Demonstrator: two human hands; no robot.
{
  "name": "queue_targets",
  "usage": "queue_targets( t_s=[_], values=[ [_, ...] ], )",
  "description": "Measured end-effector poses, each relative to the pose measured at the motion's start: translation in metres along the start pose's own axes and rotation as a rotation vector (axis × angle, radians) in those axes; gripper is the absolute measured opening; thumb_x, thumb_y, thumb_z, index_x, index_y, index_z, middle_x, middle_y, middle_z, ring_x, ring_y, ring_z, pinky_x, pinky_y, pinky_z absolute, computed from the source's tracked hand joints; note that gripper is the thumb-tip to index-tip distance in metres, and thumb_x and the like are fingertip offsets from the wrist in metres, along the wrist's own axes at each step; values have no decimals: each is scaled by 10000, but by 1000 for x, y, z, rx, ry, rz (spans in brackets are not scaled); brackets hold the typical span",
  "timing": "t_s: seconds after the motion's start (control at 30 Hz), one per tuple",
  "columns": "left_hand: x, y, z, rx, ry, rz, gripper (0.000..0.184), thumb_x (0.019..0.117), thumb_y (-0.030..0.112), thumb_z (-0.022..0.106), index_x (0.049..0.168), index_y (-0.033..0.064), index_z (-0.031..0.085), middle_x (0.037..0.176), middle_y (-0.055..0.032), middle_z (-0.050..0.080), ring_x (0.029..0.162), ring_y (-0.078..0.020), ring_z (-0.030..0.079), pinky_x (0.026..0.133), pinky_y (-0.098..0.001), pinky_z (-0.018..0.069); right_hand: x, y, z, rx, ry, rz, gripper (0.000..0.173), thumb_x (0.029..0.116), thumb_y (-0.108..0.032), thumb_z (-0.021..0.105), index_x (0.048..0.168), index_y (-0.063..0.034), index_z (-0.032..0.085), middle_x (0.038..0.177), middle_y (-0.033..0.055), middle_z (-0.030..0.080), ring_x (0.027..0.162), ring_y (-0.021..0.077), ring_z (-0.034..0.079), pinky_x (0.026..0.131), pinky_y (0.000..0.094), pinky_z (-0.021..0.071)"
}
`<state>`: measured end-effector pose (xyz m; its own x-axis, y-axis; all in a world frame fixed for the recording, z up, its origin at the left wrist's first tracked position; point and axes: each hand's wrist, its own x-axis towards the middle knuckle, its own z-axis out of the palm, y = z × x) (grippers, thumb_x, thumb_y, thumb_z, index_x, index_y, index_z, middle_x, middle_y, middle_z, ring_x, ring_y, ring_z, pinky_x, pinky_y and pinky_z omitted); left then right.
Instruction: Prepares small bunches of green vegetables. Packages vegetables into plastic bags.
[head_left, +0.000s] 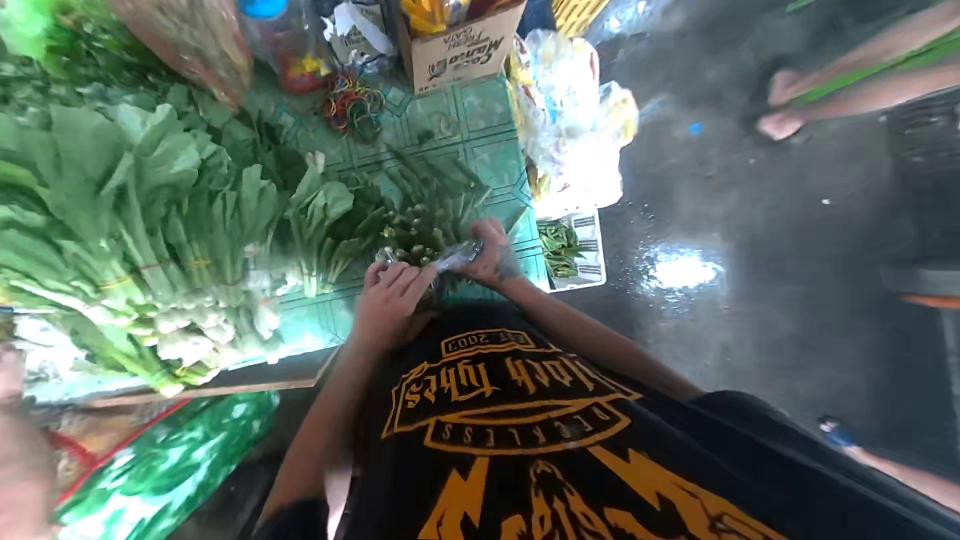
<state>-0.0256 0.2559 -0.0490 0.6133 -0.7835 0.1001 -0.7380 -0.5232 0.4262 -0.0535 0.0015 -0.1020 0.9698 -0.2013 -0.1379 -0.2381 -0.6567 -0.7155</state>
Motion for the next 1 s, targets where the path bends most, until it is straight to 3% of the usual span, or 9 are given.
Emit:
queue_targets(
  t_s=[0.07, 0.23, 0.37, 0.5, 0.57, 0.63, 0.77, 0.9, 1.0],
  values=[
    [-6, -11, -6, 8, -83, -8, 728, 847, 410, 802, 1485, 208, 515, 1377, -34, 623, 1307, -232, 549, 1147, -558, 346, 3, -1, -1, -7, -31, 16, 736, 609, -507, 952, 1103, -50, 654, 1111, 187, 641, 1023, 348, 647, 836, 540, 576],
    [-3, -36, 12, 21, 59, -48, 728, 766, 344, 878, 1386, 116, 571, 1171, -127, 651, 1154, -349, 591, 1051, -587, 412, 6, 22, -6, 142, -297, -130, 1018, 427, -479, 1001, 1254, -81, 559, 1316, 181, 572, 1169, 309, 605, 940, 505, 564],
    [-1, -29, 25, -54, 137, -125, 341, 832, 256, 813, 1069, 67, 658, 1028, -139, 649, 1034, -360, 610, 872, -534, 510, 4, 39, -8, 145, -388, -256, 1067, 434, -279, 1020, 1356, -89, 518, 1384, 177, 541, 1235, 294, 583, 1016, 463, 543],
    [-6, -29, 31, -42, 265, -184, 291, 854, 336, 796, 854, 76, 665, 929, -122, 660, 971, -340, 630, 865, -522, 522, 3, 38, 7, 89, -207, -333, 884, 466, -286, 1007, 1212, -49, 596, 1283, 191, 598, 1208, 328, 597, 1015, 465, 543],
    [-11, -34, 30, 6, 284, -239, 386, 811, 496, 807, 877, 132, 696, 1098, -111, 670, 1146, -350, 592, 1032, -558, 444, 2, 35, 9, 120, -168, -295, 891, 457, -304, 1011, 1200, -36, 599, 1273, 201, 609, 1194, 334, 612, 1007, 479, 546],
    [-17, -43, 30, -35, 227, -240, 479, 747, 569, 827, 1028, 198, 714, 1332, -114, 593, 1324, -389, 467, 1120, -603, 352, 2, 39, 9, 137, -179, -240, 961, 432, -332, 1025, 1238, -57, 578, 1277, 183, 610, 1170, 313, 625, 990, 486, 555],
    [-30, -77, 18, -137, -77, -166, 1049, 489, 343, 1016, 1431, 316, 556, 1602, -137, 362, 1432, -435, 371, 1085, -614, 444, 1, 37, 5, 26, -317, -167, 1140, 427, -361, 1041, 1397, -92, 507, 1352, 179, 593, 1168, 319, 641, 973, 532, 563],
    [-22, -82, 22, -244, -50, -131, 954, 461, 200, 1037, 1317, 192, 618, 1559, -263, 346, 1198, -448, 610, 819, -587, 607, -6, 37, 14, -33, -279, -165, 1125, 467, -410, 1016, 1411, -73, 507, 1371, 195, 582, 1195, 334, 627, 993, 528, 547],
    [-14, -77, 31, -348, 107, -147, 825, 502, 263, 1022, 1188, 76, 604, 1481, -314, 371, 1151, -429, 616, 848, -531, 604, -6, 37, 18, 212, -269, -93, 1094, 487, -309, 1000, 1409, -55, 470, 1336, 191, 587, 1177, 289, 625, 989, 489, 553]
  ],
)
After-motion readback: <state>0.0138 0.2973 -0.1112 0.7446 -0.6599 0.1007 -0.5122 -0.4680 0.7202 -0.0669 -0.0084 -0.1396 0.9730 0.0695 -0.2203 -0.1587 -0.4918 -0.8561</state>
